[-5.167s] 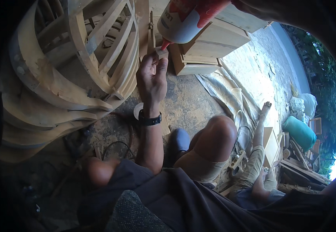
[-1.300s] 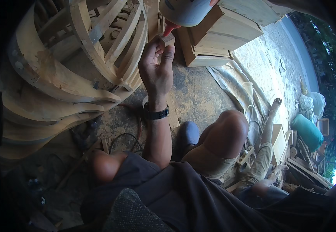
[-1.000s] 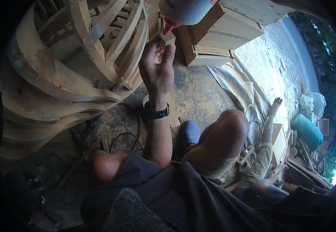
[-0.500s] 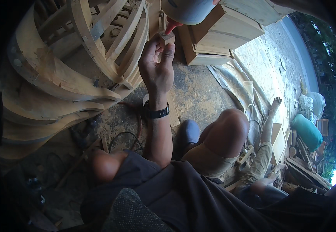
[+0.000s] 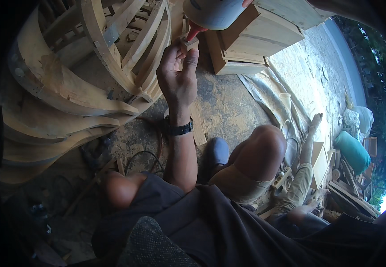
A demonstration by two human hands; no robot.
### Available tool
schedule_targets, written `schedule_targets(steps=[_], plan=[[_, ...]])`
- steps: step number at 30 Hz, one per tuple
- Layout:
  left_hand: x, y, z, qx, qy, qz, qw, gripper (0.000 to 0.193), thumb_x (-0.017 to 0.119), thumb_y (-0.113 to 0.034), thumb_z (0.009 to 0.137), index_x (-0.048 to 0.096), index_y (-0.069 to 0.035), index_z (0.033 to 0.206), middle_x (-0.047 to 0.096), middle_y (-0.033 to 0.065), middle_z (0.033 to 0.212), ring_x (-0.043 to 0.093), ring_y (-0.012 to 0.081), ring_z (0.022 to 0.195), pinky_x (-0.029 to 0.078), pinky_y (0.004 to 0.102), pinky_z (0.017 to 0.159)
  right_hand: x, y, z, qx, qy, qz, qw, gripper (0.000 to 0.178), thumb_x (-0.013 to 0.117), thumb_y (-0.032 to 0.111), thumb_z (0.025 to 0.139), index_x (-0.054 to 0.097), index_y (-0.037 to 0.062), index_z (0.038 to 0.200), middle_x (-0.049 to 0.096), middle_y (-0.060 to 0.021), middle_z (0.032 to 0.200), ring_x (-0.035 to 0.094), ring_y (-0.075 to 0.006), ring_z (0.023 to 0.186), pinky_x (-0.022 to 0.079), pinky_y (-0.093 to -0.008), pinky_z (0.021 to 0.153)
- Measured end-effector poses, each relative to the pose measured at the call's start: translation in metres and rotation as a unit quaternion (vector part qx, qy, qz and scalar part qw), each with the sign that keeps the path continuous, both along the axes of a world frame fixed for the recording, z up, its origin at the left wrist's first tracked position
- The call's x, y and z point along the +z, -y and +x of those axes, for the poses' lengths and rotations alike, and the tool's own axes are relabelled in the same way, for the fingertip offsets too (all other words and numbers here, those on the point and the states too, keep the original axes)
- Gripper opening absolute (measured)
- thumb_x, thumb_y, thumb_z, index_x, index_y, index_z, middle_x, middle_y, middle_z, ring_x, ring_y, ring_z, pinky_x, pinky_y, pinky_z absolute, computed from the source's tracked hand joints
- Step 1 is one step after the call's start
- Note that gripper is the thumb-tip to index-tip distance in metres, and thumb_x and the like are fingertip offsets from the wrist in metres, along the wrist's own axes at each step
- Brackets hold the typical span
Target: The person sands a small wooden block using a power sander, applies glue to it from a bottle, and then attaches it to a larger curved wooden frame using a pneumatic nail gun before sanding the frame itself.
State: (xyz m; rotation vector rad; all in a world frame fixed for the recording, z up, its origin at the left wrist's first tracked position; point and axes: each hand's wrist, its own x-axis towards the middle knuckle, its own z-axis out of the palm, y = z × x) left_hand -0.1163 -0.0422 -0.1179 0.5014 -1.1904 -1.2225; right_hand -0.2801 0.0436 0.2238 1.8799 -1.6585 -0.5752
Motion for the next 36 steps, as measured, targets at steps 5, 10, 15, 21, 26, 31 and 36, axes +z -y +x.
schedule_targets(steps=[5, 10, 15, 21, 26, 31, 36], plan=[[0.004, 0.001, 0.005, 0.012, -0.008, 0.001, 1.000, 0.036, 0.070, -0.028, 0.099, 0.067, 0.001, 0.120, 0.070, 0.0082, 0.113, 0.062, 0.0174, 0.109, 0.047, 0.0367, 0.101, -0.003, -0.005, -0.005, -0.007, 0.006, -0.003, 1.000, 0.046, 0.079, 0.006, 0.083, 0.063, 0.0086, 0.126, 0.064, -0.0138, 0.117, 0.063, -0.0340, 0.113, 0.055, -0.0408, 0.095], [0.013, 0.002, 0.016, -0.077, -0.079, 0.057, 0.992, 0.032, 0.069, -0.026, 0.099, 0.069, 0.000, 0.118, 0.073, 0.0108, 0.109, 0.066, 0.0194, 0.104, 0.049, 0.0360, 0.098, -0.008, -0.015, -0.014, -0.020, 0.020, 0.000, 1.000, 0.047, 0.079, 0.006, 0.083, 0.063, 0.0086, 0.126, 0.064, -0.0140, 0.117, 0.063, -0.0343, 0.113, 0.055, -0.0410, 0.095], [0.016, -0.006, 0.009, -0.198, -0.275, 0.162, 0.927, 0.030, 0.068, -0.022, 0.099, 0.066, 0.000, 0.120, 0.071, 0.0120, 0.115, 0.068, 0.0227, 0.106, 0.052, 0.0383, 0.099, -0.015, -0.038, -0.013, -0.014, 0.031, 0.013, 0.999, 0.048, 0.080, 0.006, 0.082, 0.063, 0.0086, 0.127, 0.064, -0.0142, 0.117, 0.063, -0.0347, 0.113, 0.055, -0.0412, 0.095], [0.027, -0.024, 0.008, -0.271, -0.434, 0.376, 0.773, 0.031, 0.070, -0.027, 0.098, 0.065, -0.008, 0.122, 0.071, 0.0072, 0.113, 0.067, 0.0227, 0.109, 0.049, 0.0387, 0.102, -0.052, -0.061, -0.011, 0.088, 0.003, -0.024, 0.996, 0.052, 0.082, 0.005, 0.074, 0.064, 0.0084, 0.123, 0.064, -0.0111, 0.116, 0.060, -0.0340, 0.108, 0.052, -0.0446, 0.093], [0.039, -0.030, 0.005, -0.255, -0.425, 0.431, 0.754, 0.029, 0.070, -0.033, 0.097, 0.067, -0.012, 0.117, 0.071, 0.0021, 0.110, 0.060, 0.0191, 0.119, 0.038, 0.0379, 0.107, -0.059, -0.063, -0.006, 0.064, 0.012, -0.033, 0.997, 0.054, 0.086, 0.003, 0.067, 0.065, 0.0087, 0.116, 0.064, -0.0099, 0.114, 0.060, -0.0352, 0.111, 0.051, -0.0446, 0.095], [0.036, -0.032, 0.001, -0.268, -0.427, 0.428, 0.750, 0.026, 0.072, -0.033, 0.095, 0.068, -0.015, 0.114, 0.071, -0.0002, 0.109, 0.059, 0.0160, 0.119, 0.035, 0.0360, 0.104, -0.076, -0.061, -0.008, 0.048, 0.011, -0.045, 0.998, 0.049, 0.085, 0.004, 0.067, 0.066, 0.0086, 0.112, 0.065, -0.0091, 0.112, 0.061, -0.0338, 0.108, 0.050, -0.0444, 0.096], [0.040, -0.035, 0.000, -0.266, -0.417, 0.431, 0.754, 0.026, 0.072, -0.033, 0.095, 0.068, -0.017, 0.115, 0.071, -0.0025, 0.110, 0.057, 0.0148, 0.121, 0.032, 0.0364, 0.104, -0.078, -0.062, -0.008, 0.058, 0.018, -0.033, 0.998, 0.046, 0.083, 0.004, 0.069, 0.066, 0.0085, 0.111, 0.065, -0.0098, 0.110, 0.062, -0.0333, 0.104, 0.049, -0.0449, 0.097]])
